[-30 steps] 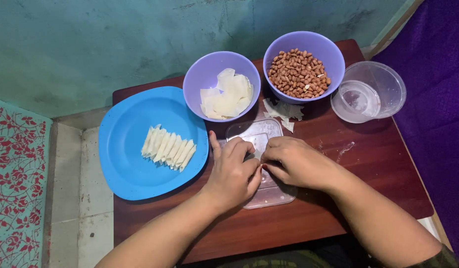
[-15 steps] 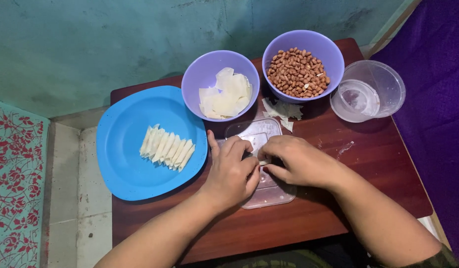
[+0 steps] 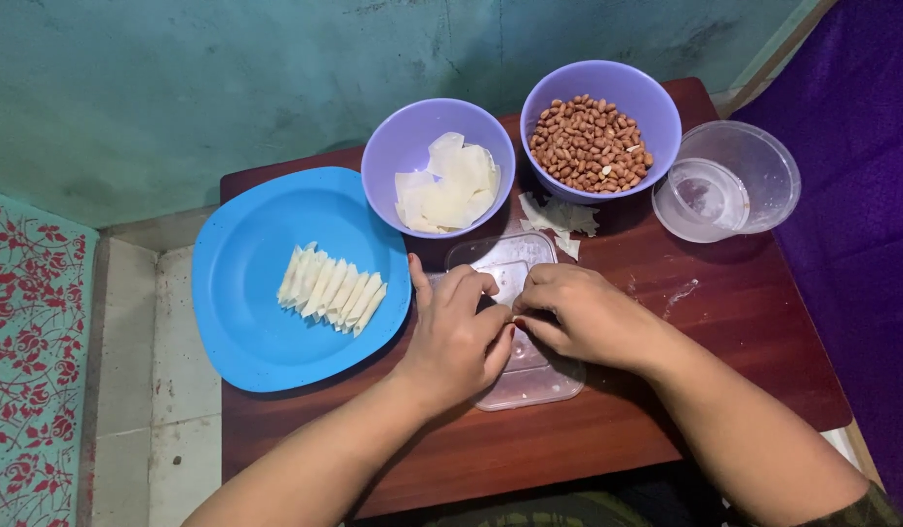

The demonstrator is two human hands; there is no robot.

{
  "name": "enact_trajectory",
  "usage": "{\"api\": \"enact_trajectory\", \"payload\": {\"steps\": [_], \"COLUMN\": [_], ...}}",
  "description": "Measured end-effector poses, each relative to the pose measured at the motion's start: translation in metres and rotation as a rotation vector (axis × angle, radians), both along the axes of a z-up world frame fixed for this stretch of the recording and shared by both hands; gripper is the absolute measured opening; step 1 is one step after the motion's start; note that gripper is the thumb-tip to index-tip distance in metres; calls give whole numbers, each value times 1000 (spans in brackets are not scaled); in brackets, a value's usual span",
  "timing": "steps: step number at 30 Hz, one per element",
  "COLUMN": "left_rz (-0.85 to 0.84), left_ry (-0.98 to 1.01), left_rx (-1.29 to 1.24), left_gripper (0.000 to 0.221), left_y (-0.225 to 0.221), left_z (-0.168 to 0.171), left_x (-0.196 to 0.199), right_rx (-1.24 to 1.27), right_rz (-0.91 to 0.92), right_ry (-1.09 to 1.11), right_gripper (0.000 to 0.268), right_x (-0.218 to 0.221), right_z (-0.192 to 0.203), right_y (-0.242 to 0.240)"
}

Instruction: A person is manually preparing peanut rolls by wrapping individual peanuts in small squares of dough.

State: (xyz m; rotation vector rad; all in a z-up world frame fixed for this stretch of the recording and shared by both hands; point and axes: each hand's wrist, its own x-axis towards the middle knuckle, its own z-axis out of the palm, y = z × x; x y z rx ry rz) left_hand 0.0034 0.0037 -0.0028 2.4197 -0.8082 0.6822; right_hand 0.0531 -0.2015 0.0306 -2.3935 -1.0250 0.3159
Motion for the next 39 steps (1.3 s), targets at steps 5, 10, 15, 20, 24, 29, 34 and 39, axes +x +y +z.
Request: {"api": "enact_trajectory", "payload": {"steps": [5, 10, 15, 20, 24, 29, 34, 39], "left_rz": [4, 25, 24, 28, 45, 63, 59, -6], "left_ry": [-6, -14, 3, 3, -11, -38, -22, 111], "left_rx": [19, 24, -11, 5, 10, 17, -1, -49], "left_gripper": [6, 8, 7, 8, 9, 10, 12, 8], "left_y": [-1, -1, 0, 1, 1, 0, 0, 0], "left_z": [-3, -4, -4, -4, -5, -8, -3, 23], "left_x": [1, 2, 3, 4, 4, 5, 5, 2], "right_rx": [18, 2, -17, 117, 127, 74, 64, 239], "right_rz": [-2, -7, -34, -54, -44, -29, -35, -78], "right_ry": [4, -9, 5, 52, 112, 35, -13, 3], "right_gripper": [14, 11, 12, 17, 16, 12, 13, 11], "right_x": [-1, 1, 1, 1, 3, 3, 3, 1], "right_z": [7, -2, -1, 14, 13, -1, -5, -6], "right_y": [0, 1, 2, -4, -4, -1, -1, 1]}}
